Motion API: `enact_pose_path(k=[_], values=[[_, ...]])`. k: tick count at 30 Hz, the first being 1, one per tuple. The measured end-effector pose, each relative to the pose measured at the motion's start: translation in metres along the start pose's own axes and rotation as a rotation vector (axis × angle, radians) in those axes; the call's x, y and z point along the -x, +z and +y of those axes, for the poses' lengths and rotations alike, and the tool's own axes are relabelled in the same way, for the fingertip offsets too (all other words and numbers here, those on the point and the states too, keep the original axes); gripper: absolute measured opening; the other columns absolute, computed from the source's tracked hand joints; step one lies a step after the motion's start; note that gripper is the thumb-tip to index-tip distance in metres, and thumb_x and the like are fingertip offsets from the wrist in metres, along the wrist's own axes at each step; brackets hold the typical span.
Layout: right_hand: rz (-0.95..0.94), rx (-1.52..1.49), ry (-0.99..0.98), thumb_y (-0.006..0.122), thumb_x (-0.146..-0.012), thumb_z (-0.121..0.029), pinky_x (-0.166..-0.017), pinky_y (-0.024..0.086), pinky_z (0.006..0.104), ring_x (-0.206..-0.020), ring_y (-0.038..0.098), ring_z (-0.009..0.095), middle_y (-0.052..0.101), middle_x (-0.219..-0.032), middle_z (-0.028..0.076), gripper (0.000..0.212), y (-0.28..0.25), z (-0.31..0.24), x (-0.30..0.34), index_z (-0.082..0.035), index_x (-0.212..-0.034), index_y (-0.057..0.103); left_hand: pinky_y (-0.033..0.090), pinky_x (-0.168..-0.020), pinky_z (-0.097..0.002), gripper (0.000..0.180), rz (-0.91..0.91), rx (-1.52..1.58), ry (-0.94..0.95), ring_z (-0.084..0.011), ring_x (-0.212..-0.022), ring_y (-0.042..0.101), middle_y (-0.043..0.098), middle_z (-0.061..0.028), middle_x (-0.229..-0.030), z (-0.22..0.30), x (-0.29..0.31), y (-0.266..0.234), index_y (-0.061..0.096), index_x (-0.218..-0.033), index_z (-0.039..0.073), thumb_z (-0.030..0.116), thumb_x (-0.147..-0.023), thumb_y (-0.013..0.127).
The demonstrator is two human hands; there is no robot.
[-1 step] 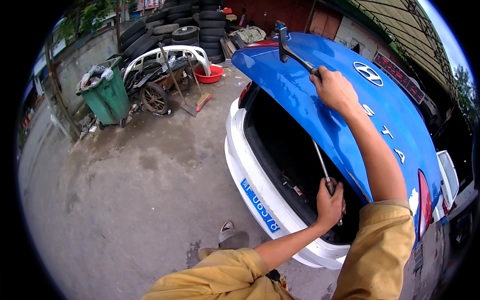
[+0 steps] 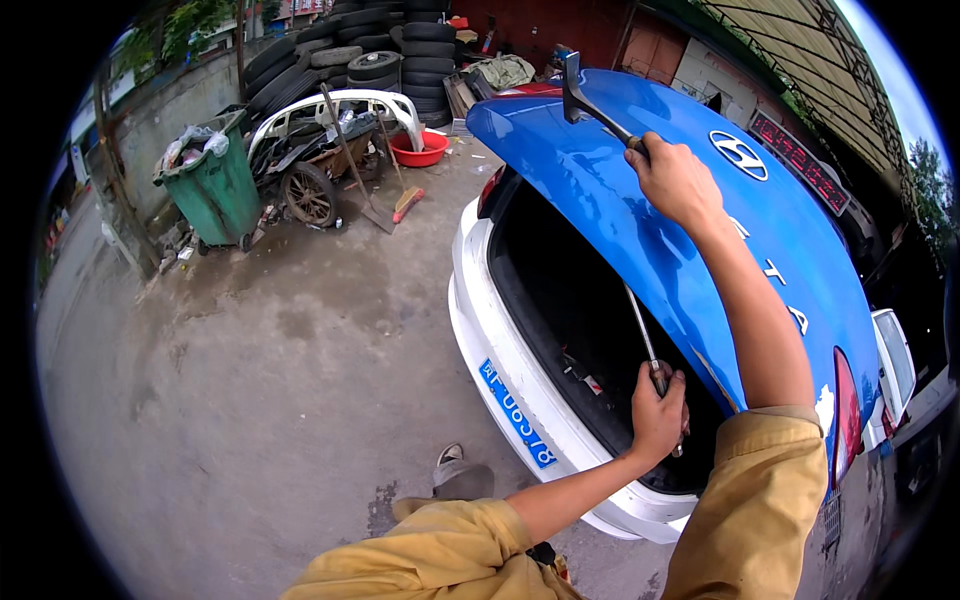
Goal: The person uses a hammer and a metal rod to repair dents on the blue trunk lid of a Hyundai Celesta. They repeatedly open the trunk, position the rod against the dent from the inside, and strike the rod with the hammer to push the metal back into shape. The process involves multiple strikes and adjustments to different areas of the dent.
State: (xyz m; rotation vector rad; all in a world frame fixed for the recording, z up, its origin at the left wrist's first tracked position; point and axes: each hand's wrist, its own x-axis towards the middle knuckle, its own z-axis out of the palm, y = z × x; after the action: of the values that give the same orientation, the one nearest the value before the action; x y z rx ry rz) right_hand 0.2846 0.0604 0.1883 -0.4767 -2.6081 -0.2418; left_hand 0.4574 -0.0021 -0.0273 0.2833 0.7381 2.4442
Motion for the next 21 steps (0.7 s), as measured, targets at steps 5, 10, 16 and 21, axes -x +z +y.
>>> enact_pose_path(k=[5,10,16,21], values=[[0.031,0.029,-0.054,0.052,-0.103,-0.035,-0.063,0.054,0.0466,-0.07,0.069,0.038,0.069,-0.078,0.022,0.034,0.017,0.015,0.019,-0.002,-0.104,0.062,0.036,-0.034,-0.0274,0.017,-0.012,-0.03,0.005,-0.0092,-0.038,0.042,0.044,-0.0011,-0.061,0.003,0.002,0.002,0.04,-0.097,0.008,0.012,-0.102,0.055],[0.056,-0.075,-0.042,0.051,-0.103,-0.035,-0.06,0.055,0.0468,-0.065,0.067,0.039,0.068,-0.071,0.02,0.033,-0.005,-0.013,0.018,-0.003,-0.103,0.061,0.035,-0.033,-0.0274,0.017,0.002,-0.022,0.029,-0.0092,-0.038,0.042,0.044,-0.0016,-0.063,0.009,-0.003,-0.001,0.039,-0.095,0.007,0.011,-0.102,0.055],[0.045,0.089,0.005,0.052,-0.103,-0.035,-0.063,0.054,0.0455,-0.07,0.068,0.038,0.068,-0.074,0.021,0.036,-0.009,0.011,0.031,-0.001,-0.103,0.064,0.035,-0.033,-0.0267,0.016,-0.02,-0.024,-0.029,-0.0089,-0.037,0.042,0.044,-0.0019,-0.064,0.004,0.004,0.009,0.039,-0.094,0.007,0.01,-0.102,0.053],[0.016,-0.697,0.275,0.06,-0.1,-0.041,-0.038,0.038,0.0261,-0.043,0.051,0.01,0.052,-0.059,0.002,0.04,-0.056,-0.014,0.088,-0.001,-0.095,0.061,0.035,-0.033,-0.0258,0.016,-0.011,-0.056,-0.005,-0.0083,-0.038,0.042,0.045,-0.002,-0.066,0.016,-0.011,0.0,0.038,-0.098,0.007,0.011,-0.103,0.052]])
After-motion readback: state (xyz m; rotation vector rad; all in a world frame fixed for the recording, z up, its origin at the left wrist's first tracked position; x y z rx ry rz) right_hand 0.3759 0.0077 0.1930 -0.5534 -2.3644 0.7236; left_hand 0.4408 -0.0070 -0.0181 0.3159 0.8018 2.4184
